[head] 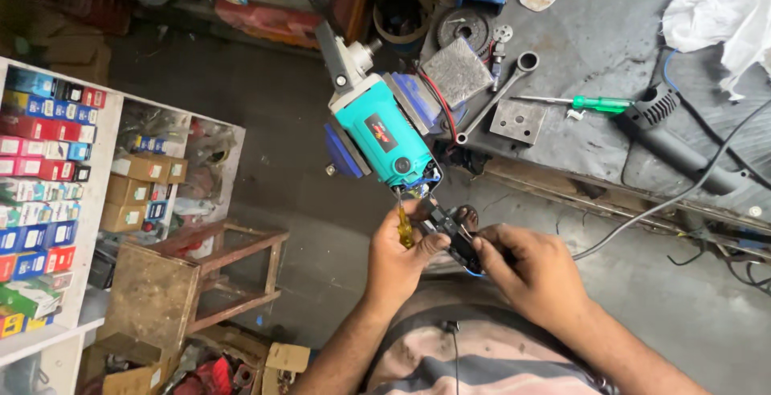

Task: The person repairs a belt sander clamped in a bench vise. They strip insulation from a power cord wire by hand, use a screwdriver to work on the tool's switch housing, connect the wires to the tool, tighten components with a screwdriver, and wipe the tool body with a white cloth.

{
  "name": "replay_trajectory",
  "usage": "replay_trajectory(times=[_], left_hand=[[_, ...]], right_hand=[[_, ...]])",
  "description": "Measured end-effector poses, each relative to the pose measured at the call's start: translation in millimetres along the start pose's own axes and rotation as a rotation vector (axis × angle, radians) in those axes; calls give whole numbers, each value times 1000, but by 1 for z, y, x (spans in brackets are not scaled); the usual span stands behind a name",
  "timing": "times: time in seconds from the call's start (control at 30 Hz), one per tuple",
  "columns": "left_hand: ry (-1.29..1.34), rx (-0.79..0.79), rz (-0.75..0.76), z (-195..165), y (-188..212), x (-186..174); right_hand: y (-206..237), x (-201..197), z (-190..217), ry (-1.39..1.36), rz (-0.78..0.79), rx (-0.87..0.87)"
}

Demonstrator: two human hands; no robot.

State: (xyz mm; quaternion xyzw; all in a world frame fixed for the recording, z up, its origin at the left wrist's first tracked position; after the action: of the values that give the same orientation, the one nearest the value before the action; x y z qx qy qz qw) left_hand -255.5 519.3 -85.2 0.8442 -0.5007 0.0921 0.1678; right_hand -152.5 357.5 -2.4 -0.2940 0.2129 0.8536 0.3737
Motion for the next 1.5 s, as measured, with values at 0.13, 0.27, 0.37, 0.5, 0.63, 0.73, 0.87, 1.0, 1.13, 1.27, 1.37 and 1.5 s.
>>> replay_trajectory(times=[0.13,0.27,0.37,0.5,0.63,0.73,0.87,1.0,1.13,1.27,1.37,1.5], left_hand=[[-43,-51,-35,-3,1,1],[-126,-167,-96,-6,4,0],[-59,-170,-98,-7,5,3],[-74,-4,-17,-10,3,8],[-77,-250,-34,-10,-1,4],[-161,-212,21,-36,-4,2],[-579,-170,-23,-84,-5,-9],[-918,158,116,-128,-5,-13],[-871,131,108,-133,-7,-21],[-238,186,55,-121,-6,-17],[-39,215,49,-104,-5,-5],[-50,305,106,-89,-2,15]], right_hand=[[-10,2,-13,22,129,8],[-18,1,-20,-159,64,-37],[-24,4,-19,-206,57,-57],[-34,14,-12,-112,93,-70],[-41,14,-3,-82,-32,-203],[-43,16,-8,-114,-65,-172],[-37,20,-23,-232,-16,-106],[-36,19,-31,-254,-65,-206],[-35,20,-30,-255,-71,-269],[-34,20,-24,-148,-120,-394],[-36,23,-28,-74,-82,-332],[-37,30,-43,-46,63,-88]])
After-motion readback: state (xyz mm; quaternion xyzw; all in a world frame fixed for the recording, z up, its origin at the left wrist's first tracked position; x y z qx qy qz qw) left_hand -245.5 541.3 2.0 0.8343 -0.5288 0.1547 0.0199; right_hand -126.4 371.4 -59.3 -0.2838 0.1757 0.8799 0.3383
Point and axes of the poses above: each hand's wrist, its own y-axis away from the middle knuckle, its own x-axis out of the palm, z = x × y, the point moved 4 cm from there along -y, towards the middle knuckle, and after that the axes turned 6 degrees about y, right-handed, at the moved point
